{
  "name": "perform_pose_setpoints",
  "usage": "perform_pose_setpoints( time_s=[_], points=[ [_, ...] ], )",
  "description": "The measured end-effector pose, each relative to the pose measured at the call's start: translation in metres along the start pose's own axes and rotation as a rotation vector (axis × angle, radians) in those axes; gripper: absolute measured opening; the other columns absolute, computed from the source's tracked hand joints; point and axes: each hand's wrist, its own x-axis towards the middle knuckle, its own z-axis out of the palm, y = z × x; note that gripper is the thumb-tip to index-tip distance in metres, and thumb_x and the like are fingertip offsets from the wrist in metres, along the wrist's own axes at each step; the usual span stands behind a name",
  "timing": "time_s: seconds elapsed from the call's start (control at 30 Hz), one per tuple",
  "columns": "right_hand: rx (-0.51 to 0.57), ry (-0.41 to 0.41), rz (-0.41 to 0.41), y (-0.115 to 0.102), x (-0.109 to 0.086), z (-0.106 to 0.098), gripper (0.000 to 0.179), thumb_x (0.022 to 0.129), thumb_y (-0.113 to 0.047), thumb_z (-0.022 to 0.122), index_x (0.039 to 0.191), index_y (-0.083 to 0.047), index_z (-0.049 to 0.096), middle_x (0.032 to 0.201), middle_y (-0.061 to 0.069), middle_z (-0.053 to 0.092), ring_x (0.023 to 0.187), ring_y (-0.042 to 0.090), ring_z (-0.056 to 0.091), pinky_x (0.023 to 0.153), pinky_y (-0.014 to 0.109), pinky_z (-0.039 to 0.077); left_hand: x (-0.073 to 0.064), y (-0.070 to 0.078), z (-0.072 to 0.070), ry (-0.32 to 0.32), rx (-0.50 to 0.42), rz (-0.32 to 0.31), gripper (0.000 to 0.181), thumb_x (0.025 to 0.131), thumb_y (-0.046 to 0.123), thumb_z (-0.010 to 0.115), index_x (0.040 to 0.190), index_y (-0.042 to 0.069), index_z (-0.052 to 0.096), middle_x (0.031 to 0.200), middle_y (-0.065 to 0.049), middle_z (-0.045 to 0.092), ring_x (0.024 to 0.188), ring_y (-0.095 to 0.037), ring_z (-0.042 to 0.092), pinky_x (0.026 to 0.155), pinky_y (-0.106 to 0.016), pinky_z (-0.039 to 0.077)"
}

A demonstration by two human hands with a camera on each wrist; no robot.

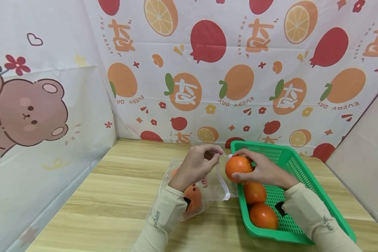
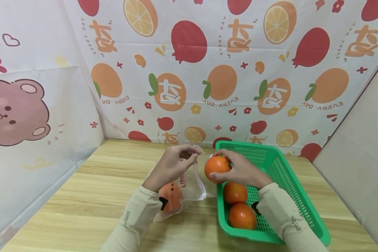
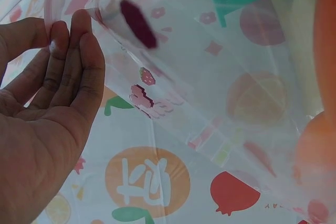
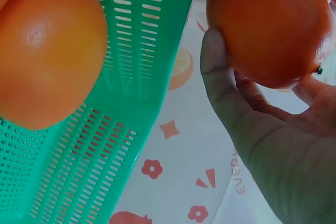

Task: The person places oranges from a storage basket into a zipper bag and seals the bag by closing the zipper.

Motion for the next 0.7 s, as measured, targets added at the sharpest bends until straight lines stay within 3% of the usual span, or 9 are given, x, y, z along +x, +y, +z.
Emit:
perform_pose_setpoints(
  time_s=[0.47,0.7],
  points=[
    [0.083,-0.062,-0.024,-0.005,-0.001,0.01,0.063,0.083,-0.04,0.083,0.138,-0.025,0.054,0.123,-0.001,0.062,0.108,0.027,0.058,0.081,0.037,0.056,0.0,0.0,-0.001,0.003,0.001,0.003,0.011,0.097,0.004,0.066,0.101,0.008,0.075,0.091,0.001,0.072,0.07,-0.005,0.063,0.069,-0.027,0.057],
    [0.07,-0.056,-0.069,-0.006,-0.001,0.013,0.066,0.083,-0.038,0.084,0.141,-0.023,0.055,0.129,0.001,0.058,0.113,0.028,0.058,0.083,0.038,0.057,0.0,0.001,-0.002,0.005,0.009,0.005,0.01,0.097,0.005,0.066,0.101,0.008,0.075,0.092,0.001,0.072,0.071,-0.005,0.063,0.069,-0.027,0.057]
  ],
)
